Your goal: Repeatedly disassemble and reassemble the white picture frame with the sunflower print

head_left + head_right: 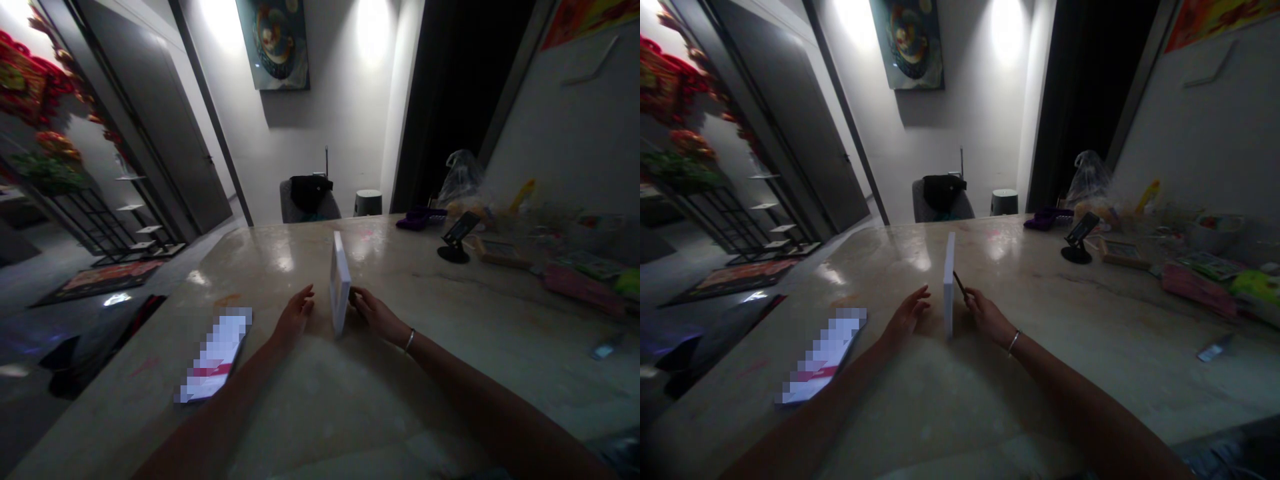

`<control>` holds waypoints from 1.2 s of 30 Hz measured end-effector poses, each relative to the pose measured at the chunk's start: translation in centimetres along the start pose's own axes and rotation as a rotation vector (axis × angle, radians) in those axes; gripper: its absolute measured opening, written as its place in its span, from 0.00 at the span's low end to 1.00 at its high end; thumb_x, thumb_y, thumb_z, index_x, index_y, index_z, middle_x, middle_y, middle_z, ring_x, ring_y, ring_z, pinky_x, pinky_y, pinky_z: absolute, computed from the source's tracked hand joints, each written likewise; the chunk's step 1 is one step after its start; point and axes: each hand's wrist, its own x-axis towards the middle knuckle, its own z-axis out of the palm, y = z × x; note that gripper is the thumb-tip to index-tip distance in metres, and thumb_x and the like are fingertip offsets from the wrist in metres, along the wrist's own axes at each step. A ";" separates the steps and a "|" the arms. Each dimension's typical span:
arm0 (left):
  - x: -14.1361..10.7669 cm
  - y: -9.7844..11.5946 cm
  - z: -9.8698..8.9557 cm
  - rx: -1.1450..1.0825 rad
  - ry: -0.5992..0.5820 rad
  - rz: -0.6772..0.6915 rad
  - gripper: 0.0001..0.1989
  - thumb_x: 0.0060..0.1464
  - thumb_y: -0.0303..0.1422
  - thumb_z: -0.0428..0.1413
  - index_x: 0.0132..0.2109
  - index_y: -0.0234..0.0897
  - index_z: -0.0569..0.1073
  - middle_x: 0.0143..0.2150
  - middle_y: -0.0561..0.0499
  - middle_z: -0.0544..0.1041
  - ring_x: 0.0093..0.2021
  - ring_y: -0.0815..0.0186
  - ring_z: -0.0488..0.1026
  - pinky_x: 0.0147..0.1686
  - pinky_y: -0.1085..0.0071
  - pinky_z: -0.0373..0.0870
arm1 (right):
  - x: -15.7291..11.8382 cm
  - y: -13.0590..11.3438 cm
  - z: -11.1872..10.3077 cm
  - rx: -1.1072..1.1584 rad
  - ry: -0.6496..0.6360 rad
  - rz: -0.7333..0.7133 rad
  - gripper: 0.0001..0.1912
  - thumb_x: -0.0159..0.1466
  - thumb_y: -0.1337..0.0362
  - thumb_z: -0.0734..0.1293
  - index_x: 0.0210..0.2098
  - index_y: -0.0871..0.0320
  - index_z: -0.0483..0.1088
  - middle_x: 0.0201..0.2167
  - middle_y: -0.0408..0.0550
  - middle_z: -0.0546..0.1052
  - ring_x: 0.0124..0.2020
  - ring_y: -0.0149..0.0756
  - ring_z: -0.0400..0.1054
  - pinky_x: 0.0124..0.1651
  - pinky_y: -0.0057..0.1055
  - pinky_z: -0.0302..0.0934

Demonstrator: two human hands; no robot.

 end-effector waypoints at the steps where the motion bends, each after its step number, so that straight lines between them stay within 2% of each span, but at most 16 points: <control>1: 0.0 0.1 0.0 0.001 -0.022 0.008 0.25 0.52 0.45 0.47 0.53 0.37 0.64 0.47 0.44 0.69 0.39 0.66 0.70 0.43 0.65 0.66 | 0.0 -0.1 0.1 0.014 -0.010 -0.013 0.20 0.61 0.55 0.56 0.50 0.58 0.61 0.44 0.52 0.72 0.45 0.38 0.65 0.51 0.42 0.55; 6: -0.5 1.2 0.0 0.124 -0.119 0.071 0.24 0.52 0.42 0.47 0.53 0.35 0.65 0.46 0.43 0.71 0.42 0.61 0.70 0.45 0.63 0.65 | -0.4 -1.2 0.6 0.275 -0.108 0.031 0.15 0.57 0.58 0.61 0.42 0.56 0.68 0.43 0.48 0.73 0.45 0.41 0.66 0.52 0.44 0.56; 10: -0.5 1.5 -0.1 0.215 -0.117 0.094 0.23 0.51 0.41 0.48 0.52 0.35 0.66 0.49 0.42 0.69 0.50 0.58 0.66 0.51 0.60 0.60 | -0.8 -1.7 1.3 0.494 -0.198 0.119 0.17 0.54 0.60 0.65 0.44 0.55 0.67 0.44 0.48 0.72 0.44 0.40 0.67 0.49 0.44 0.60; 13: -0.3 1.2 -0.2 0.213 -0.078 0.096 0.20 0.51 0.39 0.48 0.48 0.34 0.69 0.53 0.41 0.67 0.55 0.59 0.61 0.56 0.59 0.53 | -1.1 -1.6 1.4 0.565 -0.258 0.217 0.22 0.51 0.63 0.68 0.45 0.53 0.66 0.43 0.47 0.73 0.42 0.37 0.68 0.46 0.40 0.64; 15: -0.1 0.9 -0.2 0.164 -0.049 0.070 0.18 0.50 0.38 0.49 0.45 0.34 0.70 0.52 0.41 0.67 0.55 0.59 0.61 0.56 0.59 0.52 | -1.1 -1.3 1.2 0.531 -0.326 0.286 0.20 0.50 0.64 0.69 0.44 0.55 0.67 0.39 0.48 0.74 0.37 0.34 0.69 0.42 0.36 0.66; 18: 0.1 0.5 -0.2 -0.001 -0.023 -0.021 0.17 0.45 0.38 0.53 0.42 0.33 0.71 0.52 0.41 0.66 0.52 0.57 0.64 0.53 0.59 0.57 | -1.0 -0.7 0.6 0.448 -0.539 0.373 0.16 0.55 0.59 0.66 0.39 0.62 0.70 0.32 0.50 0.75 0.30 0.30 0.70 0.35 0.30 0.66; 21: 0.3 0.6 0.0 -0.195 -0.005 -0.134 0.18 0.40 0.36 0.56 0.41 0.33 0.68 0.51 0.41 0.67 0.49 0.58 0.67 0.48 0.60 0.63 | -1.0 -0.2 0.1 0.435 -0.665 0.394 0.16 0.56 0.57 0.65 0.38 0.64 0.70 0.31 0.50 0.75 0.29 0.28 0.70 0.33 0.27 0.66; 26: 0.0 1.7 -0.1 -0.356 0.066 -0.253 0.21 0.36 0.30 0.58 0.42 0.35 0.66 0.47 0.45 0.70 0.46 0.59 0.69 0.44 0.64 0.66 | -1.1 0.0 -0.2 0.378 -0.686 0.311 0.18 0.55 0.55 0.65 0.35 0.66 0.70 0.28 0.49 0.75 0.27 0.27 0.69 0.31 0.26 0.66; 29: -0.1 1.9 -0.3 -0.443 0.064 -0.299 0.20 0.36 0.28 0.56 0.42 0.36 0.66 0.46 0.46 0.71 0.43 0.60 0.71 0.41 0.64 0.68 | -1.0 0.0 -0.4 0.354 -0.654 0.283 0.18 0.55 0.55 0.65 0.36 0.65 0.69 0.27 0.49 0.74 0.26 0.27 0.69 0.29 0.25 0.66; 32: -0.1 1.8 -0.4 -0.496 0.068 -0.302 0.23 0.36 0.26 0.55 0.45 0.37 0.64 0.42 0.48 0.73 0.40 0.61 0.72 0.39 0.64 0.69 | -1.0 0.0 -0.6 0.357 -0.601 0.289 0.19 0.54 0.56 0.66 0.39 0.65 0.68 0.28 0.49 0.74 0.27 0.28 0.69 0.29 0.26 0.66; 36: 0.0 1.9 -0.3 -0.532 0.074 -0.269 0.26 0.35 0.25 0.55 0.46 0.37 0.63 0.43 0.48 0.72 0.44 0.62 0.70 0.40 0.67 0.68 | -1.0 -0.4 -0.5 0.380 -0.552 0.299 0.21 0.53 0.57 0.68 0.42 0.64 0.67 0.31 0.51 0.74 0.29 0.30 0.70 0.30 0.27 0.67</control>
